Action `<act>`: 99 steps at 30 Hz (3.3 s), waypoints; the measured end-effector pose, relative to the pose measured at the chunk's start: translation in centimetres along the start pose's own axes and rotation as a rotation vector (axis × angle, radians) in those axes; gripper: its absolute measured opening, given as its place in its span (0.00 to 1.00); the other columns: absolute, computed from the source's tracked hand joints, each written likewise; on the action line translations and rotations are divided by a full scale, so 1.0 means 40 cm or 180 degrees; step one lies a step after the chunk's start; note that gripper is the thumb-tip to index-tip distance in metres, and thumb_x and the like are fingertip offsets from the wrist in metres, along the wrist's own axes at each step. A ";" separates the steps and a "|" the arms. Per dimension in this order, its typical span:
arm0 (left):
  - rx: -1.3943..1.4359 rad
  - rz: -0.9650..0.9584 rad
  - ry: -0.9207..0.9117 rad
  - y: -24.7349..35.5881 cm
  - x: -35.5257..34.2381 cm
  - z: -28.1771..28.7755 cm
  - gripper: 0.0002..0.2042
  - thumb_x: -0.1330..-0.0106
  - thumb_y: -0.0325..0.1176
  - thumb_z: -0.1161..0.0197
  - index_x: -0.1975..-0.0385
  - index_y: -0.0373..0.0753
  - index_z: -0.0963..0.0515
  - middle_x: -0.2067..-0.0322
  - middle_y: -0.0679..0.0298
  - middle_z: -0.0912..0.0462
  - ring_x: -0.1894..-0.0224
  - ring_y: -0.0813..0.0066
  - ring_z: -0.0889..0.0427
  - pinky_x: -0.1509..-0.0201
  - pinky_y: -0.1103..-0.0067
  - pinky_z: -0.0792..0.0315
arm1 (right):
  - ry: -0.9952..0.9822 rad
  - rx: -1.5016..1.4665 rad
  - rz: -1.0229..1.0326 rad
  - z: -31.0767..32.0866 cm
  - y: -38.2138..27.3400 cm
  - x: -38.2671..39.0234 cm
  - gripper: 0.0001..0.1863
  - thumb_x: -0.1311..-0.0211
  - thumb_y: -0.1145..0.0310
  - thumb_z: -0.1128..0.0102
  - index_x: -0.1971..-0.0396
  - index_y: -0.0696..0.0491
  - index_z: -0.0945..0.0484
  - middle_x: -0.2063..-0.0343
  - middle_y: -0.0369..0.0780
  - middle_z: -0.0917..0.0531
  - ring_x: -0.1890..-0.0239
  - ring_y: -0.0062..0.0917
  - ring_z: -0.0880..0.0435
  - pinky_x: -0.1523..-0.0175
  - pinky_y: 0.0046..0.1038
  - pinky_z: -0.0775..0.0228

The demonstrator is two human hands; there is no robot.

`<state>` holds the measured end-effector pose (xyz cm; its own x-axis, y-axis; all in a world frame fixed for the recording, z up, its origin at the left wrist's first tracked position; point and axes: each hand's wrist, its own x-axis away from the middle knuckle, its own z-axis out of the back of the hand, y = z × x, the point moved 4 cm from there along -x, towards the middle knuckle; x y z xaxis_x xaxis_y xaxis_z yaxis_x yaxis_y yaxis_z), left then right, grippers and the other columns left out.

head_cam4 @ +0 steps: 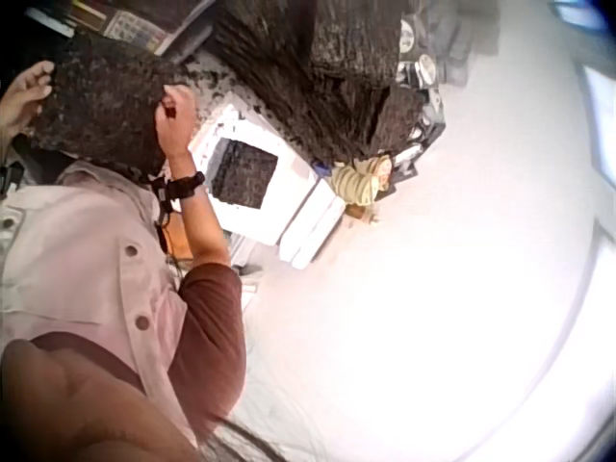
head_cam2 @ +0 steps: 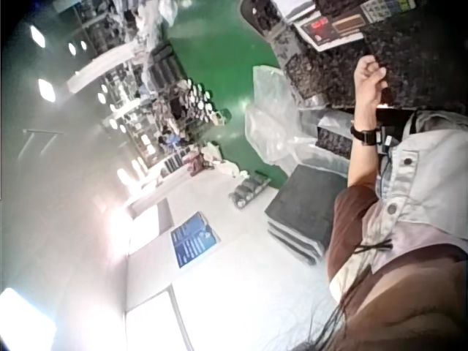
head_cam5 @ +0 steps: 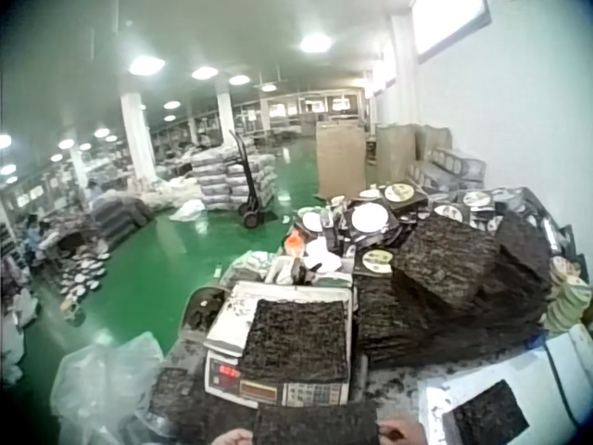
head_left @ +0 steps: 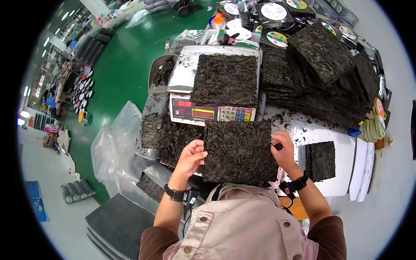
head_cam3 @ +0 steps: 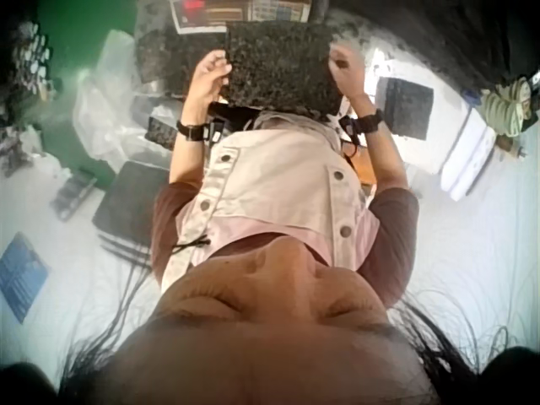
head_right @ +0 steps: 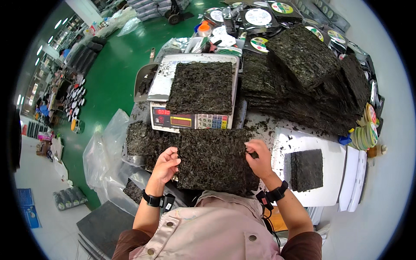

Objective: The person weighs sheets of seaweed on a digital scale, adding and removing small amounts of seaweed by hand to reach a target weight before placing the stacks into a large plastic bag.

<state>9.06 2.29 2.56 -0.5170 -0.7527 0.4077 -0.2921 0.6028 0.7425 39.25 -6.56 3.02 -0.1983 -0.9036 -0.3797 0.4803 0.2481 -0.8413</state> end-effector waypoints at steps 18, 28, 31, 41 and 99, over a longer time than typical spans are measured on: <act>-0.0096 0.0144 0.0041 -0.075 -0.053 -0.003 0.10 0.36 0.38 0.45 0.66 0.38 0.25 0.76 0.69 0.23 0.76 0.83 0.26 0.74 0.86 0.33 | 0.0620 0.0144 -0.1049 -0.068 -0.017 -0.436 0.17 0.44 0.69 0.41 0.54 0.58 0.25 0.78 0.37 0.23 0.77 0.18 0.26 0.69 0.20 0.33; -0.2927 0.0690 0.0217 -0.434 -0.200 0.071 0.26 0.42 0.40 0.37 0.47 0.32 0.33 0.54 0.55 0.26 0.55 0.70 0.25 0.55 0.77 0.29 | -0.1273 0.2121 -0.1761 0.037 0.277 0.139 0.25 0.53 0.58 0.36 0.62 0.64 0.26 0.72 0.51 0.20 0.65 0.47 0.22 0.59 0.37 0.30; -0.2707 0.0976 0.0092 -0.432 -0.179 0.031 0.29 0.43 0.38 0.37 0.44 0.31 0.37 0.50 0.50 0.30 0.52 0.65 0.27 0.54 0.75 0.29 | -0.1218 0.1391 -0.2815 0.027 0.388 0.305 0.27 0.56 0.59 0.32 0.62 0.65 0.27 0.72 0.49 0.19 0.69 0.35 0.19 0.62 0.31 0.27; -0.1820 0.1212 0.0029 -0.414 -0.138 0.010 0.23 0.42 0.29 0.40 0.46 0.41 0.37 0.47 0.59 0.33 0.53 0.66 0.28 0.58 0.72 0.26 | -0.0009 0.0977 -0.2176 0.045 0.262 0.324 0.21 0.56 0.68 0.29 0.64 0.61 0.29 0.80 0.37 0.26 0.77 0.21 0.28 0.70 0.24 0.32; -0.0757 0.1009 0.0013 -0.164 -0.078 0.038 0.17 0.35 0.47 0.47 0.63 0.38 0.23 0.70 0.67 0.21 0.67 0.78 0.22 0.61 0.78 0.26 | 0.0460 0.0509 -0.0931 -0.021 -0.022 -0.217 0.12 0.42 0.68 0.44 0.63 0.60 0.24 0.71 0.42 0.22 0.71 0.24 0.24 0.65 0.23 0.32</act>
<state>11.37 1.07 -4.37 -0.5482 -0.5403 0.6384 0.0765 0.7277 0.6816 39.84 1.37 6.75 -0.4604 -0.8667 -0.1919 0.5106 -0.0818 -0.8559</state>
